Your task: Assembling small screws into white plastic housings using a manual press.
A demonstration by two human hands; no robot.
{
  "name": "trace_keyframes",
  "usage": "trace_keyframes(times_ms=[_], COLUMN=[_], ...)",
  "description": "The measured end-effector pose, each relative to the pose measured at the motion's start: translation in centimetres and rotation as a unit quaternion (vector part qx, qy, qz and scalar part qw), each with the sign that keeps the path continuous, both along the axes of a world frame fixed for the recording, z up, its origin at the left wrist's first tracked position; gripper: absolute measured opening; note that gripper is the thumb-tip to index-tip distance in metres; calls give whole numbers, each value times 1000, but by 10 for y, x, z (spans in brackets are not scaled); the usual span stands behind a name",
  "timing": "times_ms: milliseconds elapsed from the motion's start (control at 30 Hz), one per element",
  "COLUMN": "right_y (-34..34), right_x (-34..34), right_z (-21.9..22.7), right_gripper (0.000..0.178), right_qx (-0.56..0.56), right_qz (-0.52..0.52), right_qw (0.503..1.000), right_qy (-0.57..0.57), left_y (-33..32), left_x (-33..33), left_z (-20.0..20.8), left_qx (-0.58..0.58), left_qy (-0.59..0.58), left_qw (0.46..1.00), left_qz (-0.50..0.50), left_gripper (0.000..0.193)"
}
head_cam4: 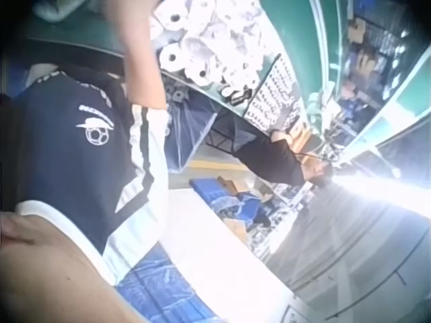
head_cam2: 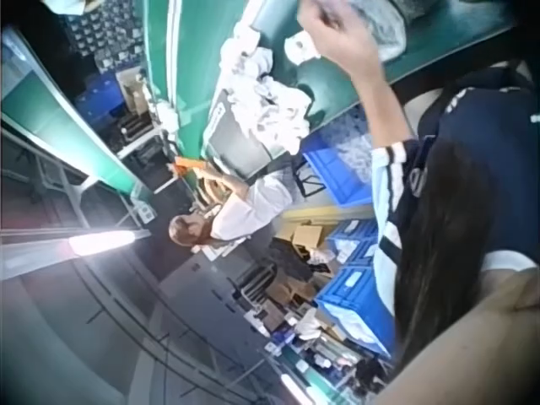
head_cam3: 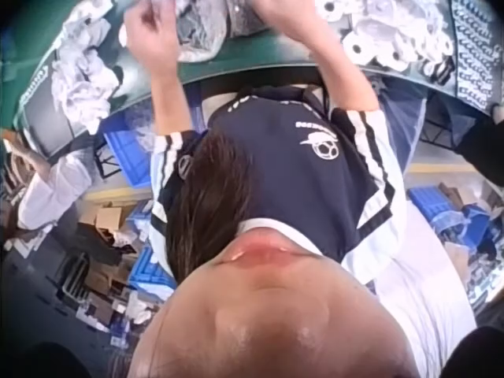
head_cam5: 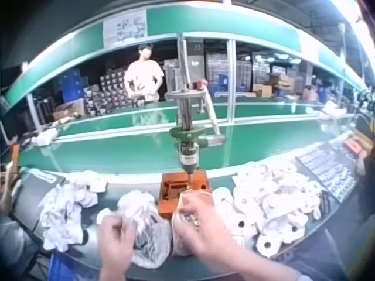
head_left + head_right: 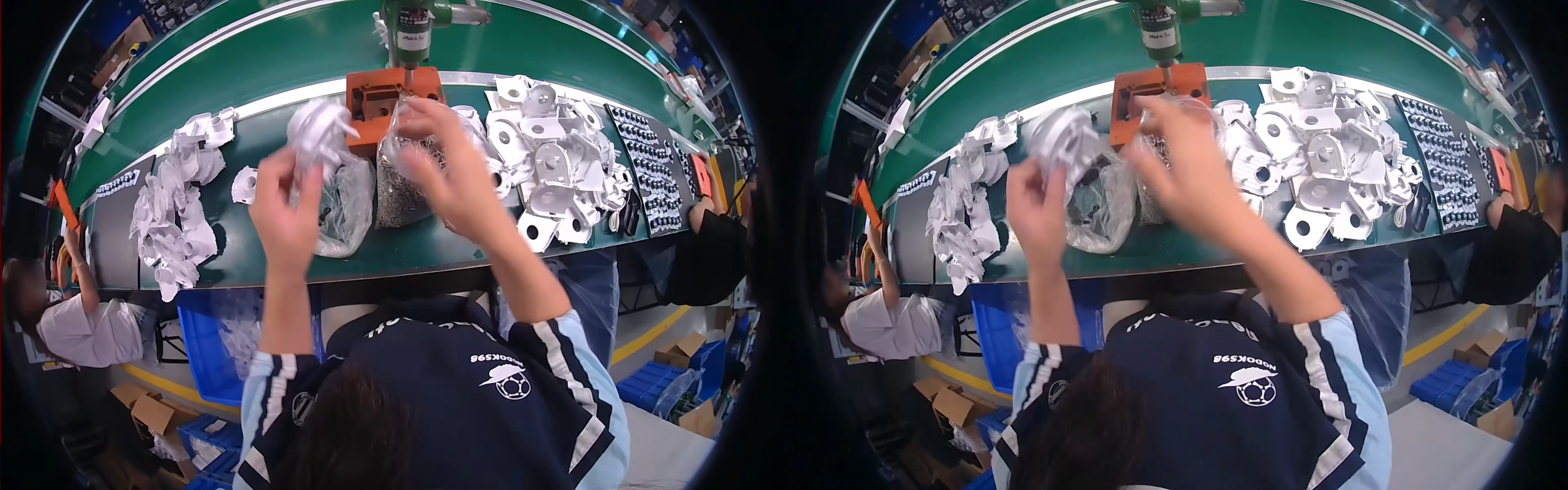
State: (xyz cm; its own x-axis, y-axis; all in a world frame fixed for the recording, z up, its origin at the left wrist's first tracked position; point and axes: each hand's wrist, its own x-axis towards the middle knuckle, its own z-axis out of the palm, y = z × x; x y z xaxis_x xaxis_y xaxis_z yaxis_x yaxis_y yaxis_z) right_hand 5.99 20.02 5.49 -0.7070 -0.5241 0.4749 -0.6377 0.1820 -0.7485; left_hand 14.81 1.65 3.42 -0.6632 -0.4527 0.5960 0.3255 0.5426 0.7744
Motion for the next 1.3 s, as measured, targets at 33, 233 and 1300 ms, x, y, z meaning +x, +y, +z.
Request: trace_keyframes(times_ms=[33,233,1300], right_y=[4,3,-5], right_x=[-16,-44,-43], right_z=[4,-19,-34], right_gripper=[35,14,9], right_qx=[39,234,216], right_qz=[-35,-24,-43], right_qw=[998,964,953], right_qy=[20,126,208], left_y=[-14,-39,-33], left_x=[-16,-124,-169], left_z=[1,-9,-43], left_qx=[-123,-498,-455], left_qy=[5,-102,-124], left_qw=[992,858,858], left_qz=[17,-67,-204], left_gripper=[13,12,24])
